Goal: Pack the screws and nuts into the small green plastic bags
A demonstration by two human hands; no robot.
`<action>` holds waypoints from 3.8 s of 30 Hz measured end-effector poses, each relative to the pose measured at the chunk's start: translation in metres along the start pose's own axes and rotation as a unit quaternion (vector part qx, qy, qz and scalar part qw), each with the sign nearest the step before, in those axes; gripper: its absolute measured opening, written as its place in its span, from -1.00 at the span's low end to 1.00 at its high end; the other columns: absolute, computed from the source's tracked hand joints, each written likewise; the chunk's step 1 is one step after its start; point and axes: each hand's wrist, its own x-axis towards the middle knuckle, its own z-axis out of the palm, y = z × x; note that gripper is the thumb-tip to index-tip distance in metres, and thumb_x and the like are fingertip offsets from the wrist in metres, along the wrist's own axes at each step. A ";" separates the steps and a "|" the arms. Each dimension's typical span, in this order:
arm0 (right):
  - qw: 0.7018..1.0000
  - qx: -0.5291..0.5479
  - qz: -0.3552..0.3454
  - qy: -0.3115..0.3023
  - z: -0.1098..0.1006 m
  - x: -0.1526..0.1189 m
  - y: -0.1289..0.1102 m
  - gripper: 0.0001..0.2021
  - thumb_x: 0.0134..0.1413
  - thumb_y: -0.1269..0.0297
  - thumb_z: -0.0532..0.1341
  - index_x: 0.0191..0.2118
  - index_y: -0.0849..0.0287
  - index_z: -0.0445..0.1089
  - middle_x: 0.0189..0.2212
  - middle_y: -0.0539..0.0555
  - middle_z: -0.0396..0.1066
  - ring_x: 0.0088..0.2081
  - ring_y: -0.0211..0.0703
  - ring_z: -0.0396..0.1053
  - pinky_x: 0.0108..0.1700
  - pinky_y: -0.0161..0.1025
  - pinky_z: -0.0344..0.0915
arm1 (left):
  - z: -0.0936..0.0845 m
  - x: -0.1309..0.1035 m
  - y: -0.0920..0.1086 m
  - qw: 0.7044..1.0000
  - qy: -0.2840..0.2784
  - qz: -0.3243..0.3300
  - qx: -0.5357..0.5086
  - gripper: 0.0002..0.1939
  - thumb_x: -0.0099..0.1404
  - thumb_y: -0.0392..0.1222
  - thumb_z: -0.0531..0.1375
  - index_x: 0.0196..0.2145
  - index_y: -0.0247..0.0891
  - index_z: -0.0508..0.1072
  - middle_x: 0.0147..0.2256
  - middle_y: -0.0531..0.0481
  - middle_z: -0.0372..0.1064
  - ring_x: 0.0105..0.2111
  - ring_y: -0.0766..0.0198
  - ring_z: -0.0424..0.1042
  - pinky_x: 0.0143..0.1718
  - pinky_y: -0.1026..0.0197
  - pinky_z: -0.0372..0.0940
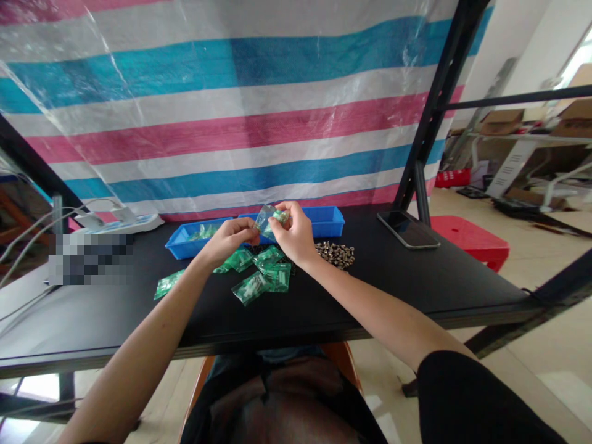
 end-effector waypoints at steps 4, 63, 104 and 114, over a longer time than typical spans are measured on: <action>1.000 0.004 -0.002 0.003 0.000 0.000 0.000 -0.77 -0.07 0.26 0.19 -0.26 0.18 0.20 -0.53 -0.07 0.21 -0.60 -0.39 0.11 -0.56 -0.34 0.07 | -0.002 -0.001 0.001 1.000 -0.007 0.001 -0.020 -0.82 0.02 -0.13 0.16 -0.54 -0.31 0.33 -0.60 0.07 0.31 -0.54 0.37 0.29 -0.44 0.30 0.21; 0.973 -0.134 -0.179 -0.052 -0.002 0.001 0.008 -0.78 0.02 0.43 0.08 -0.17 0.21 0.33 -0.22 0.15 0.41 -0.18 -0.10 0.35 -0.09 -0.12 0.29 | -0.006 0.003 -0.002 0.998 -0.012 0.031 0.050 -0.88 -0.01 -0.21 0.10 -0.54 -0.33 0.34 -0.57 0.09 0.27 -0.51 0.36 0.25 -0.43 0.30 0.17; 0.983 0.081 0.108 -0.121 -0.001 0.007 0.005 -0.83 -0.11 0.21 0.16 -0.51 0.23 0.31 -0.58 -0.06 0.23 -0.49 -0.32 0.13 -0.39 -0.30 0.06 | 0.000 0.004 -0.005 0.989 0.022 0.067 0.134 -0.76 0.14 -0.05 0.13 -0.49 -0.32 0.32 -0.55 0.09 0.19 -0.52 0.40 0.14 -0.47 0.31 0.08; 0.975 0.073 0.132 -0.165 -0.004 0.009 0.007 -0.89 -0.10 0.29 0.13 -0.39 0.18 0.22 -0.58 -0.06 0.15 -0.52 -0.28 0.15 -0.42 -0.29 0.10 | -0.002 0.004 -0.005 0.988 0.000 0.059 0.142 -0.72 0.21 -0.07 0.05 -0.55 -0.29 0.24 -0.60 0.11 0.07 -0.55 0.40 0.09 -0.50 0.30 0.05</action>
